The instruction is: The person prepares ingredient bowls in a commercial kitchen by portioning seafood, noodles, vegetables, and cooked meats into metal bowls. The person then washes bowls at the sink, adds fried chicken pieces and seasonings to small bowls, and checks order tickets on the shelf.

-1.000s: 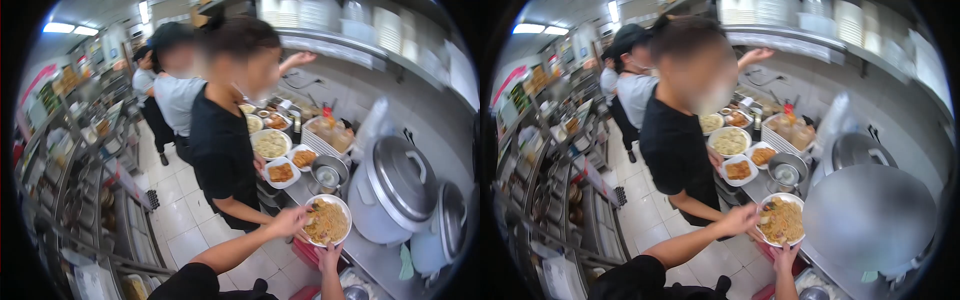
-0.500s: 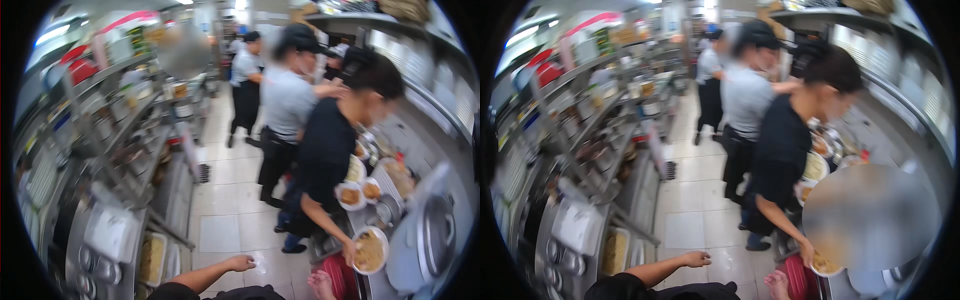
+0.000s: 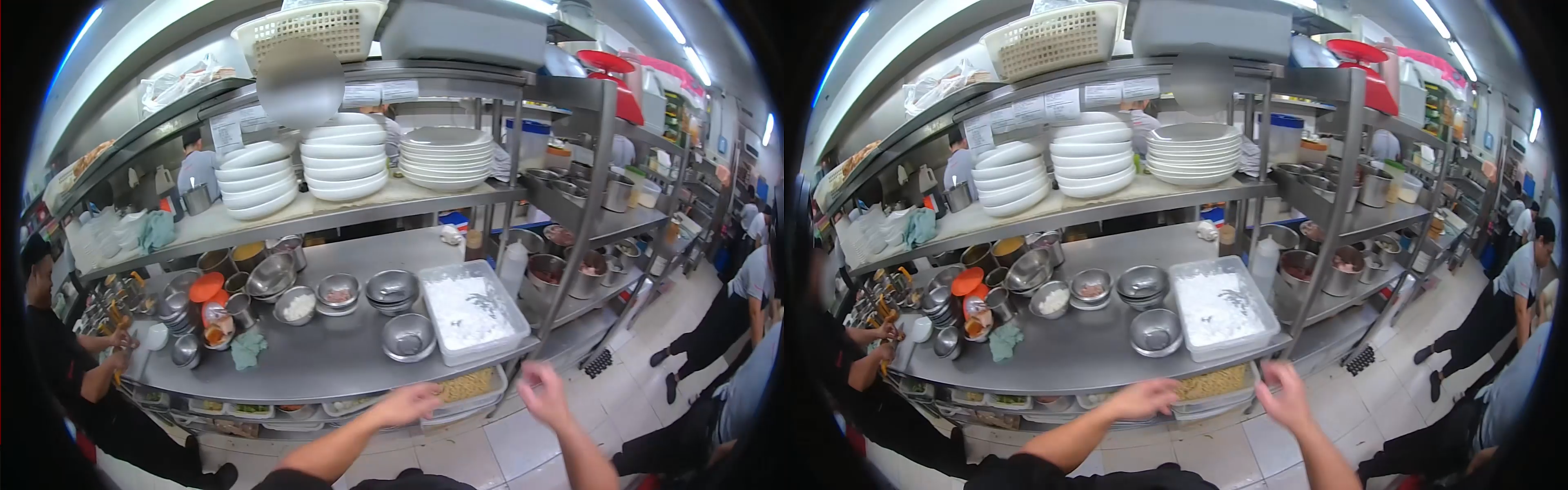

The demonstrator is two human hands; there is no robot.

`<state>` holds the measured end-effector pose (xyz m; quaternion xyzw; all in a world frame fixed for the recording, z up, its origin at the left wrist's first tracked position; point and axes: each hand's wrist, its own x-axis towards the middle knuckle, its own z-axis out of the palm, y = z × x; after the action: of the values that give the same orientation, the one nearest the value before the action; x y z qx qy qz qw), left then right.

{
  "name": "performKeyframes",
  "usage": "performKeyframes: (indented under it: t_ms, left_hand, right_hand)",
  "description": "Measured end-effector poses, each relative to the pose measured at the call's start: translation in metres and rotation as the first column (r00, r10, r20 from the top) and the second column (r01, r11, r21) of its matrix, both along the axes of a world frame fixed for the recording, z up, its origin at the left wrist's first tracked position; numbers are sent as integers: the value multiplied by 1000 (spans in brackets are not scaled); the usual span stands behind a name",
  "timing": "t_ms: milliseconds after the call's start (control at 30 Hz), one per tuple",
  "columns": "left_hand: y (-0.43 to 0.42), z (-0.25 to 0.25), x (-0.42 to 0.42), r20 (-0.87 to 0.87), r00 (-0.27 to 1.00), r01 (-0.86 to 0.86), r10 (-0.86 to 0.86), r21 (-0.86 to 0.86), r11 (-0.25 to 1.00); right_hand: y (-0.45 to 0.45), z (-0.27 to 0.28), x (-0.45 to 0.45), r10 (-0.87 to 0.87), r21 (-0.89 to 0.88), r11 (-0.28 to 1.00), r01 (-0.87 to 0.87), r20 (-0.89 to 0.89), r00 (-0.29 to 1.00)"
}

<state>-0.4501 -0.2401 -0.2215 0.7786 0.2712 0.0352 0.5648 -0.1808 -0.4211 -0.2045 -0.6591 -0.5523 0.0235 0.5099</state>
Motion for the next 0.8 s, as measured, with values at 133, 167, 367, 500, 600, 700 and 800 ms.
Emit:
performKeyframes:
  t_ms: [133,167,367,500,600,700,800]
  left_hand:
    - [58,28,-120,221,774,-610,593,10,793]
    - [66,19,-145,242,695,-695,677,-16,719]
    - [119,-36,-165,80,638,-769,766,26,639]
    - [178,-64,-103,133,778,-629,615,153,762]
    - [217,-56,-57,52,799,-582,599,322,747]
    - [246,-47,-35,-114,765,-519,634,476,710]
    - [271,-72,-73,-124,479,-840,869,223,494]
  right_hand:
    - [188,142,-33,83,322,893,-315,570,818]
    - [224,177,-43,71,371,852,-370,617,784]
    - [312,244,-107,407,274,775,-570,474,781]
    - [321,187,-113,498,-61,799,-599,625,601]
    - [316,141,-84,539,-311,842,-440,488,686]
    - [306,93,-37,608,-496,778,-386,439,662]
    - [290,52,-4,679,-521,718,-462,375,632]
